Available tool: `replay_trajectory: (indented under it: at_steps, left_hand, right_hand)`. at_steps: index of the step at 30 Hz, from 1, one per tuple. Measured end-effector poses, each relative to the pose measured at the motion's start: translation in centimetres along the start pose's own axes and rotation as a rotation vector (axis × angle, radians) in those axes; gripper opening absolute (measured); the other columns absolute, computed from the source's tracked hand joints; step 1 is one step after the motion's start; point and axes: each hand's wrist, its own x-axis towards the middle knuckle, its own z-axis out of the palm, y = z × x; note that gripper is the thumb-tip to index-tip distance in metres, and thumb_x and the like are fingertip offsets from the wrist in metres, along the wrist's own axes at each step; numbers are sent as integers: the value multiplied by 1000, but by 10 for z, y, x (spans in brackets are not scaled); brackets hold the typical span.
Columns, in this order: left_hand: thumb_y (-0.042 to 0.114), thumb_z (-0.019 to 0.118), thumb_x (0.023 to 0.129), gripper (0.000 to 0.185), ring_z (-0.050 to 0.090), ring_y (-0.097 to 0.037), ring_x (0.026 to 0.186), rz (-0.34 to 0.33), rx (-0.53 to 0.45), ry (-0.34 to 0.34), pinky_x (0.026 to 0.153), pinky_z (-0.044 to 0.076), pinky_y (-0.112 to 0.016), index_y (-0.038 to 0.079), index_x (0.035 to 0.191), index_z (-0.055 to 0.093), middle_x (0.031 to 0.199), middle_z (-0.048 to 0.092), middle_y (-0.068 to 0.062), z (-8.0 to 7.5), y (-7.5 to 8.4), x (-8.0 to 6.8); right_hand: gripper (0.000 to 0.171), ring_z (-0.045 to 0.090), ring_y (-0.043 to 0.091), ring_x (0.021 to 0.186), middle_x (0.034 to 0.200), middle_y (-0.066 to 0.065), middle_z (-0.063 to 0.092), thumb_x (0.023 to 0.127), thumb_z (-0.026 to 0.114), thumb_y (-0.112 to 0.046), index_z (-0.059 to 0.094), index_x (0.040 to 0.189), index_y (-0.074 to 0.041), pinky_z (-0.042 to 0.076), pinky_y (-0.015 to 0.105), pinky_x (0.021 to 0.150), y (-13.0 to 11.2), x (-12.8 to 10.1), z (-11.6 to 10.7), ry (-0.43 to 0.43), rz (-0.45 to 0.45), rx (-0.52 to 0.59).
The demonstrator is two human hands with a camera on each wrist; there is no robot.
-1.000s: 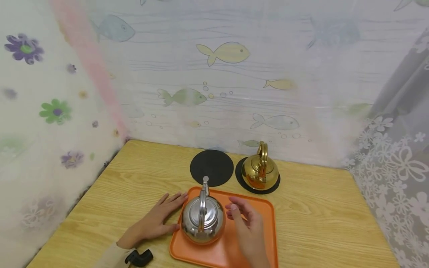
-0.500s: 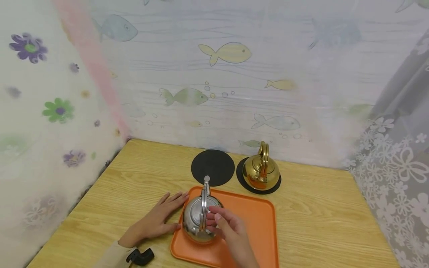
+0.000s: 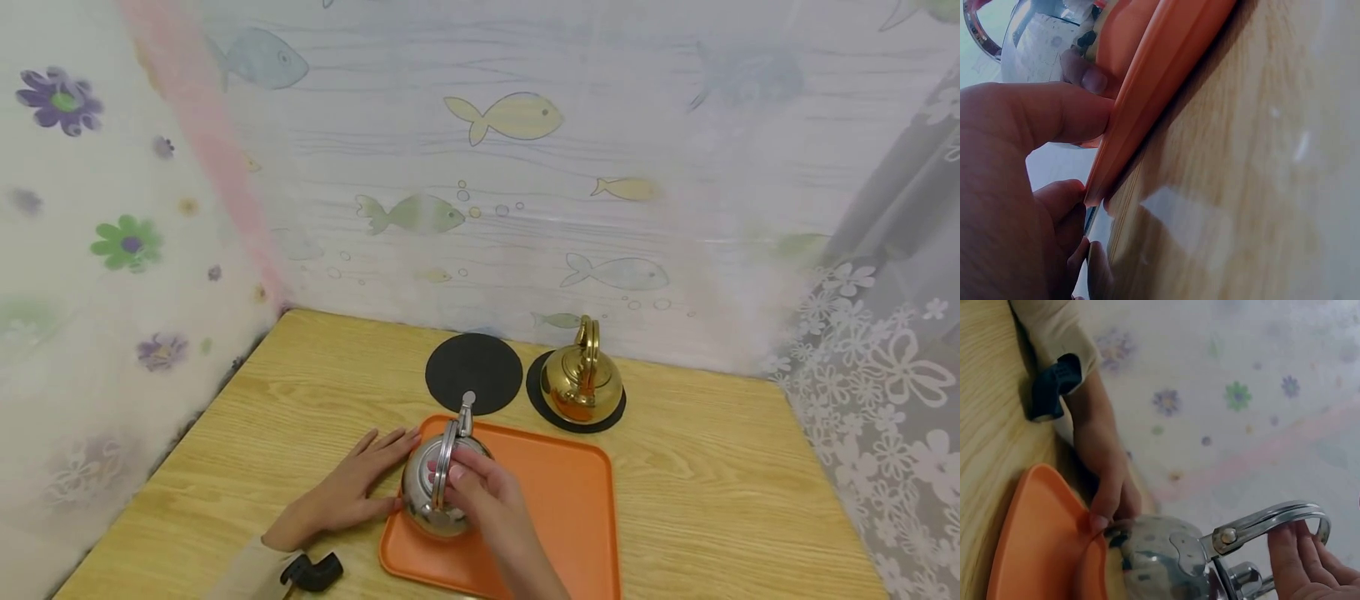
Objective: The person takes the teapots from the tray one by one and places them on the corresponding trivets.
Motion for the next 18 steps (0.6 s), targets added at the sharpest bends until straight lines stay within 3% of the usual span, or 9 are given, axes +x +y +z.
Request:
replay_trajectory:
  at_steps: [8,18]
  left_hand:
    - [49,64,92,80,34,-32,151,17,10,9,122,13,-64,15,159,37,165,35,0,1,1,1]
    - [49,66,90,81,33,-31,152,8,-10,12,122,12,-63,16,159,38,165,35,2,-1,2,2]
  right_hand:
    - [57,74,13,97,120,21,71,103,57,-15,38,145,18,59,29,89,-1,16,4,77,-21,61]
    - [43,74,10,83,98,11,76,96,68,-8,56,129,17,62,27,75,-4,30,2,156,-18,-31]
